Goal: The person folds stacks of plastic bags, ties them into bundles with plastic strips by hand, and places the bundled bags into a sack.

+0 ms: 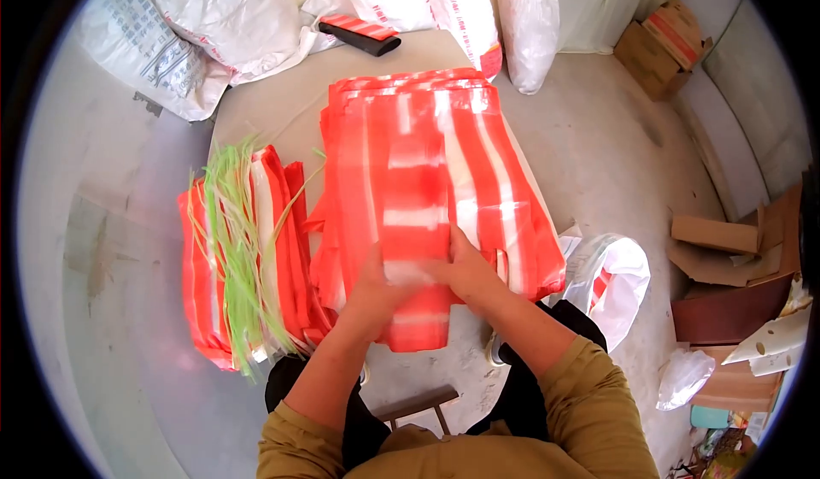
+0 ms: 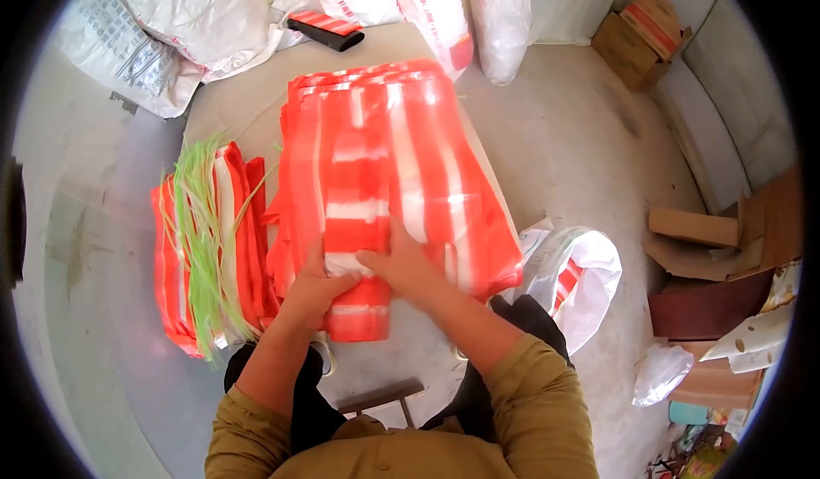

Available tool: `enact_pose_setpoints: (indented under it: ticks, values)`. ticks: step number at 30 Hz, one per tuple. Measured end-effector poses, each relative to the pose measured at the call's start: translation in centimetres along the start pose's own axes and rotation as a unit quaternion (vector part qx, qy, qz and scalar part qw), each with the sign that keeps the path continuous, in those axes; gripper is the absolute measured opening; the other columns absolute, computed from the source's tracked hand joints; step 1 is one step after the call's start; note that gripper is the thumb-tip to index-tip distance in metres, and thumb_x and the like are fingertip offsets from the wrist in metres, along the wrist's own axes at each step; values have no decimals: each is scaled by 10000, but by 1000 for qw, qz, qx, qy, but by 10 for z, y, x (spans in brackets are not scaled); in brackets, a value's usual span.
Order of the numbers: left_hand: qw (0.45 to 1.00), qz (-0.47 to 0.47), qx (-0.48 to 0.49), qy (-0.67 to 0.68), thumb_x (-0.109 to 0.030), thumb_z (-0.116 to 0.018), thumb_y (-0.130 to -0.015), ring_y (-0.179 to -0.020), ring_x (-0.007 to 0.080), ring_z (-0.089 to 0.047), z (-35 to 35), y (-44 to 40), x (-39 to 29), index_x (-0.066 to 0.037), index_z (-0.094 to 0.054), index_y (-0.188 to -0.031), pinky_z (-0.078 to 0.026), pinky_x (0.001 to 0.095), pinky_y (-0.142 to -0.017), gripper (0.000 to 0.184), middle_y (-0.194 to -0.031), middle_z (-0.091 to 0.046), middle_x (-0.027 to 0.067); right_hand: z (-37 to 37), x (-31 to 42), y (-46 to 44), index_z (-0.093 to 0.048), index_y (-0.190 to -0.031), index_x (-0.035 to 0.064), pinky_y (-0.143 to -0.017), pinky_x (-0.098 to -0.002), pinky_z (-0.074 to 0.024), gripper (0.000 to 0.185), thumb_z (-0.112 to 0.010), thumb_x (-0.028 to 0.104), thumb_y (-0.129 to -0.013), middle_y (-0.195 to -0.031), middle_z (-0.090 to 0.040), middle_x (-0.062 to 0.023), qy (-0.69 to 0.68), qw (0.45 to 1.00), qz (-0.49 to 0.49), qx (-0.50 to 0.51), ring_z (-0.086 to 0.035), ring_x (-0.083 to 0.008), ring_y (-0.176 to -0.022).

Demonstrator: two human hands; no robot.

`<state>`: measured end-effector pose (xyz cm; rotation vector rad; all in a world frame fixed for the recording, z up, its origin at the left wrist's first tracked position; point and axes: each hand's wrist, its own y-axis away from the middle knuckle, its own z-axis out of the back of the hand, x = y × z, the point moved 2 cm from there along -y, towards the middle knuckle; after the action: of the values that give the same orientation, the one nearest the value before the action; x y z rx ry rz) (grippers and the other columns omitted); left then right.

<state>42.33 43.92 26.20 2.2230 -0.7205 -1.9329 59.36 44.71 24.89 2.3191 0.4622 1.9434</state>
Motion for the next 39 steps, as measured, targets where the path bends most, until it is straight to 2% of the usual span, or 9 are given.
enact_pose_setpoints:
  ticks: [9,13,16,22,26,28,31,35,39]
  values:
    - [944,-61,-69,-316,-120,-706,-935,-1110,212,-651,49,4,-8,-22,-560,-1399,-530,354,-918,497,-1226,-658,132,-12,-32,-16,-313,-1554,-4,-1072,-395,-497,806,-737,46,-869,-1455,-515,-167,-112,993,-26,-40,-550,-265,-1294]
    - [770,-299,-253,-503,-67,-687,-884,-1097,359,-646,103,-5,-23,-19,-661,-1234,-527,431,-935,354,-1218,-656,203,-10,-35,-17,-342,-1543,15,-1101,-397,-471,772,-715,19,-867,-1452,-522,-147,-104,992,-23,-61,-526,-265,-1324]
    - [657,-258,-362,-608,-49,-680,-879,-1112,369,-640,136,-10,-22,-34,-678,-1217,-524,443,-952,338,-1199,-654,196,-12,-26,-14,-357,-1534,14,-1107,-394,-464,747,-695,3,-868,-1452,-525,-143,-107,992,-21,-56,-526,-260,-1327]
    - [698,-75,-316,-638,-48,-692,-878,-1044,370,-668,160,-19,-21,-51,-684,-1214,-547,444,-911,336,-1123,-690,160,-14,-10,-11,-335,-1546,13,-1118,-390,-456,762,-692,-10,-874,-1465,-518,-142,-103,994,2,-40,-518,-246,-1340]
    - [741,-248,-271,-563,-47,-674,-890,-956,343,-679,142,-21,-27,-51,-693,-1175,-554,432,-839,286,-971,-711,132,-18,5,-7,-283,-1585,18,-1111,-388,-468,821,-712,-8,-886,-1487,-505,-140,-87,996,17,9,-523,-238,-1343]
    - [777,-401,-194,-445,-50,-649,-901,-898,333,-673,120,-16,-34,-43,-698,-1124,-543,444,-767,228,-891,-723,99,-21,11,-3,-257,-1601,19,-1108,-386,-474,850,-724,-2,-890,-1494,-502,-140,-61,997,16,42,-527,-235,-1342]
    - [985,-162,13,-65,-172,-620,-988,-1072,274,-662,104,-12,-8,-75,-635,-1305,-530,423,-922,332,-1135,-712,62,-25,11,0,-270,-1601,25,-1102,-383,-476,852,-741,27,-892,-1493,-509,-137,3,992,54,113,-523,-228,-1348]
    - [916,-56,154,367,-374,-495,-1080,-1320,224,-565,69,1,-9,-69,-441,-1531,-465,379,-1110,547,-1487,-552,56,-27,16,2,-370,-1565,42,-1080,-378,-483,791,-745,53,-868,-1459,-552,-137,55,991,45,115,-542,-222,-1333]
    - [991,-77,103,30,-237,-689,-969,-1262,201,-600,66,-11,-9,6,-512,-1438,-483,375,-1080,558,-1397,-608,102,-23,15,-4,-466,-1485,21,-1046,-372,-500,693,-746,56,-853,-1370,-617,-154,37,995,64,66,-590,-230,-1275]
